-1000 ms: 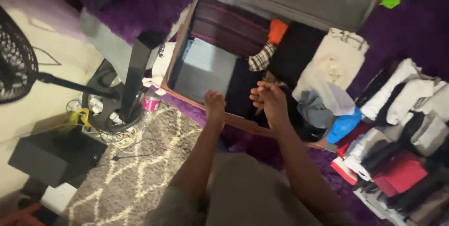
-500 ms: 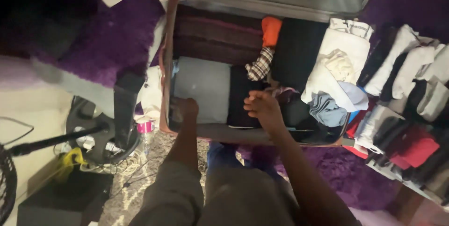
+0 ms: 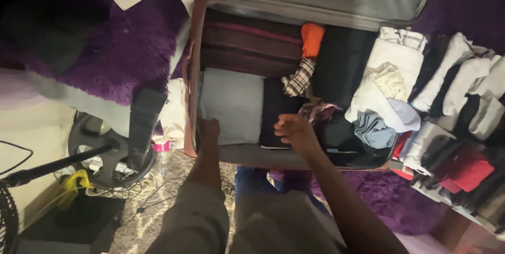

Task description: Packing clothes into a suitcase on a bed.

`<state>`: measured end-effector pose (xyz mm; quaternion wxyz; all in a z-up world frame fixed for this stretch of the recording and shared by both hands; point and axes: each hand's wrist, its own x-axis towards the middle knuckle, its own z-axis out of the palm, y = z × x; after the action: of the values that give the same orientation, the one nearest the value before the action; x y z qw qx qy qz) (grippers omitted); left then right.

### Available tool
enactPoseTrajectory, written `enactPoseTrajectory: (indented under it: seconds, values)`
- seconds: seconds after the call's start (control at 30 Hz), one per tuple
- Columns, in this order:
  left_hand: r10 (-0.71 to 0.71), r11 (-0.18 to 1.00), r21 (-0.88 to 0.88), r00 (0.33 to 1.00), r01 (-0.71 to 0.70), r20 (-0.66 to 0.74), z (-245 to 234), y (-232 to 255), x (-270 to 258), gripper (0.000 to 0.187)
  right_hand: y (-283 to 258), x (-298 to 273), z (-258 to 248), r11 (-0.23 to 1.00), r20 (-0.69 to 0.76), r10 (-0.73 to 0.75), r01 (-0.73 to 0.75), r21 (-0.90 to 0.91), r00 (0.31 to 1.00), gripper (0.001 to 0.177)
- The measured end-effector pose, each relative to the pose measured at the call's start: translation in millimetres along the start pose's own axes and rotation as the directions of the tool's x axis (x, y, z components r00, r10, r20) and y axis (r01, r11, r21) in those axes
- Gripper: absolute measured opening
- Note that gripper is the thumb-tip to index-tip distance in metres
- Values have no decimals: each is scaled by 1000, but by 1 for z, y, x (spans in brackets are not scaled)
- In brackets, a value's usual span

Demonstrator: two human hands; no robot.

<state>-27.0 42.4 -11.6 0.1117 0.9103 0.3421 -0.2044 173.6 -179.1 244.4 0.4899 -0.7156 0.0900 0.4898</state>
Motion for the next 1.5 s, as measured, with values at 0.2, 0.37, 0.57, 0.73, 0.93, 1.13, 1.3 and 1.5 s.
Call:
enactPoseTrajectory:
  seconds: [0.2,0.37,0.57,0.73,0.93,1.13,1.3,1.5]
  values:
    - [138,978,145,986,-150,92,75,10,17,25,14,0,5,995,26,-82,84,-46,996,42]
    - [-315,884,-351,948,309,40,-56,32,-4,78,0,-8,1,994,4,-44,44,-103,999,45]
    - [-403,680,-699,909,220,-106,-6,10,33,94,-5,-19,-5,991,-3,-66,65,-116,998,46]
    - [-329,752,-630,939,195,-103,45,1,33,75,36,3,-17,1000,66,-1,1,8,998,44]
    - [-169,898,-418,985,137,-41,-121,61,-33,29,31,2,-2,999,79,35,-33,-36,996,42]
    - [-121,840,-506,977,196,178,-167,89,-54,36,21,-3,16,999,112,25,-22,-27,993,38]
    - [-112,873,-468,991,136,77,-162,107,-60,35,13,-5,20,996,83,78,-74,-50,993,38]
    - [-103,867,-491,995,88,-4,-189,107,-71,30,14,-4,11,993,47,103,-100,-57,994,38]
